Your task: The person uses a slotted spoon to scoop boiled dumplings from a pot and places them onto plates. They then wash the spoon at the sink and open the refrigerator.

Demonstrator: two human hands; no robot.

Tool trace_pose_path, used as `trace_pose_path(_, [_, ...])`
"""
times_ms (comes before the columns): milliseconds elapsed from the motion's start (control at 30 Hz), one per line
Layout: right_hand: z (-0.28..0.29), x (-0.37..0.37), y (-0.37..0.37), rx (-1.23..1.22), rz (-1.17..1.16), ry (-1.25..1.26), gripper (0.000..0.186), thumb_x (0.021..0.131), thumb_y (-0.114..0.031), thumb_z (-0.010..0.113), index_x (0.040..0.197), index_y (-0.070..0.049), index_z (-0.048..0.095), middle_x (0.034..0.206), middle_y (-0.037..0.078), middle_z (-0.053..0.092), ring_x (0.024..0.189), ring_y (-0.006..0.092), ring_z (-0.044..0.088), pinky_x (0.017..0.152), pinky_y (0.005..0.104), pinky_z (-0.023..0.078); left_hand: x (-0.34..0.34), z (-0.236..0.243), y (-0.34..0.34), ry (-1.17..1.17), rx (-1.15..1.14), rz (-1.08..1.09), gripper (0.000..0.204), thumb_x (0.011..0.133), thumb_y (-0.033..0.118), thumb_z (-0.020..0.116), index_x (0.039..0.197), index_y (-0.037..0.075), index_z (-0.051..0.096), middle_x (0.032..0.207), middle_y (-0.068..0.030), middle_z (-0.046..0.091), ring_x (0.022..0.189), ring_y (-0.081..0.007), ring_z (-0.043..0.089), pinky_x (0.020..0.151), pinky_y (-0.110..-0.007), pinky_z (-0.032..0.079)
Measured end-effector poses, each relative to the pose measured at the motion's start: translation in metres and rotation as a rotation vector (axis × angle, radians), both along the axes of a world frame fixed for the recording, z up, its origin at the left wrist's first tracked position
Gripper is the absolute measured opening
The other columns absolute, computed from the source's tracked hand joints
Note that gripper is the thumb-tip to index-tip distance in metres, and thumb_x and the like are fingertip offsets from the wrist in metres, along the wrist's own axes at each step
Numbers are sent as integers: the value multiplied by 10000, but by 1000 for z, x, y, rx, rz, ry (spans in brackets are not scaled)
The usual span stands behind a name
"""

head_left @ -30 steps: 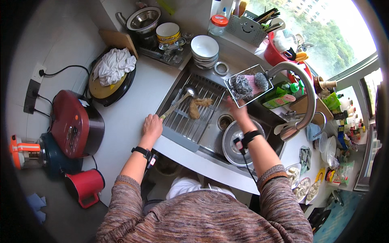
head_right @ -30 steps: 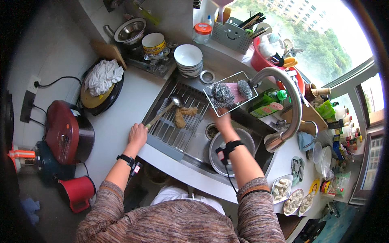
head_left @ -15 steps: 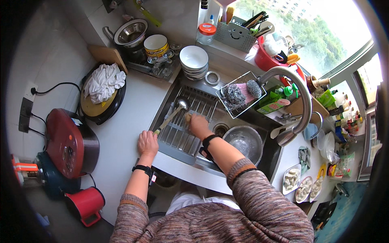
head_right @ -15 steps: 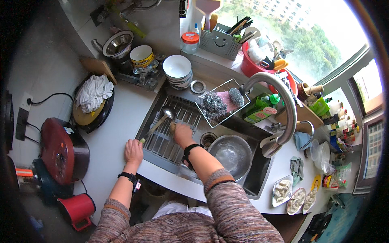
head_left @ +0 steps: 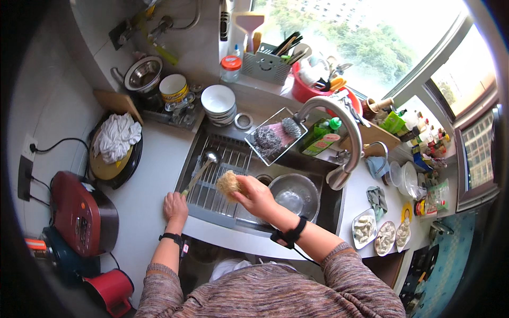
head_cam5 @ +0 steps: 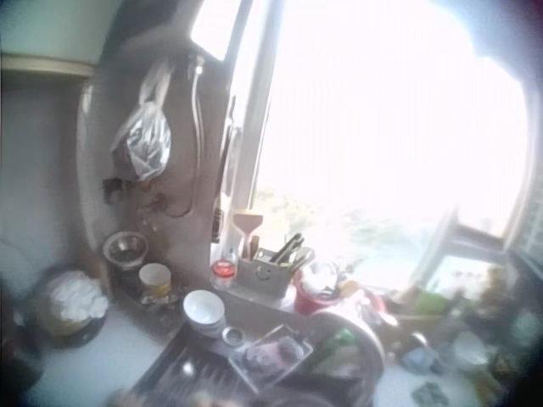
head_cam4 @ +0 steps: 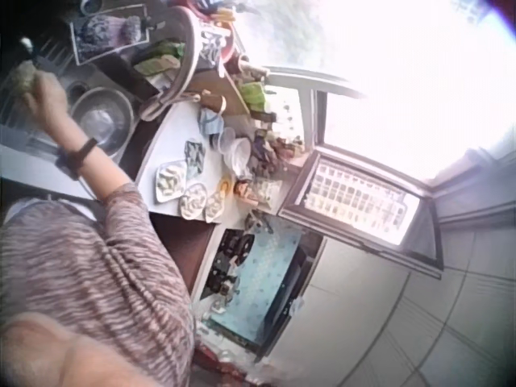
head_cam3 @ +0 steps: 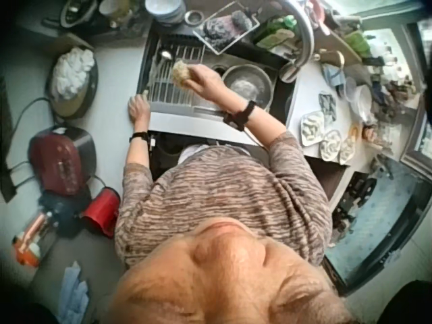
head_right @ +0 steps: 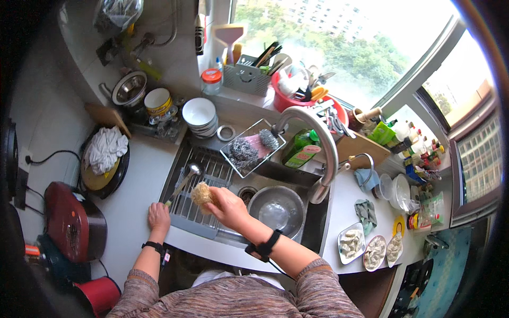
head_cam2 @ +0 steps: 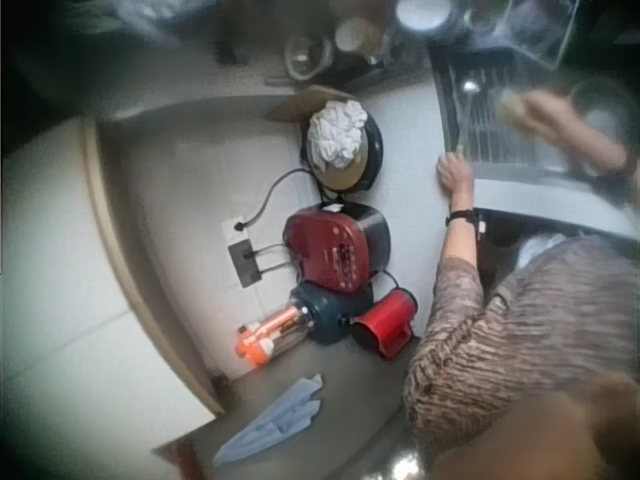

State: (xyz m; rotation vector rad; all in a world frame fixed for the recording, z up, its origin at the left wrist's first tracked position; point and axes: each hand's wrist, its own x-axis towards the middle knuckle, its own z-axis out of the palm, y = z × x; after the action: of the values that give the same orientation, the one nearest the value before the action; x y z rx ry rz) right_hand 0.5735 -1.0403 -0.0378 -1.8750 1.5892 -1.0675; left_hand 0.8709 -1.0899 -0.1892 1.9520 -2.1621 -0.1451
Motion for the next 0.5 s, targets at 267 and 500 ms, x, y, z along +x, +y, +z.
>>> trace_pose_path(267, [76, -99, -57, 37, -543, 483, 549, 799, -284, 675, 1240, -11, 491, 1132, 184, 575, 1074, 352, 517, 912, 427, 433, 9, -15, -1, -74, -54, -36, 203, 916, 252, 529, 922, 48, 536, 965, -154, 527, 942, -350, 521, 822, -447, 445])
trace_pose_path(500, [43, -93, -12, -310, -595, 272, 664, 821, -279, 669, 1333, 48, 401, 1325, 258, 428, 1226, 393, 409, 1063, 438, 321, 12, -20, -5, -65, -16, -99, 200, 937, 220, 505, 999, 32, 526, 1026, -152, 533, 994, -347, 517, 866, -443, 427])
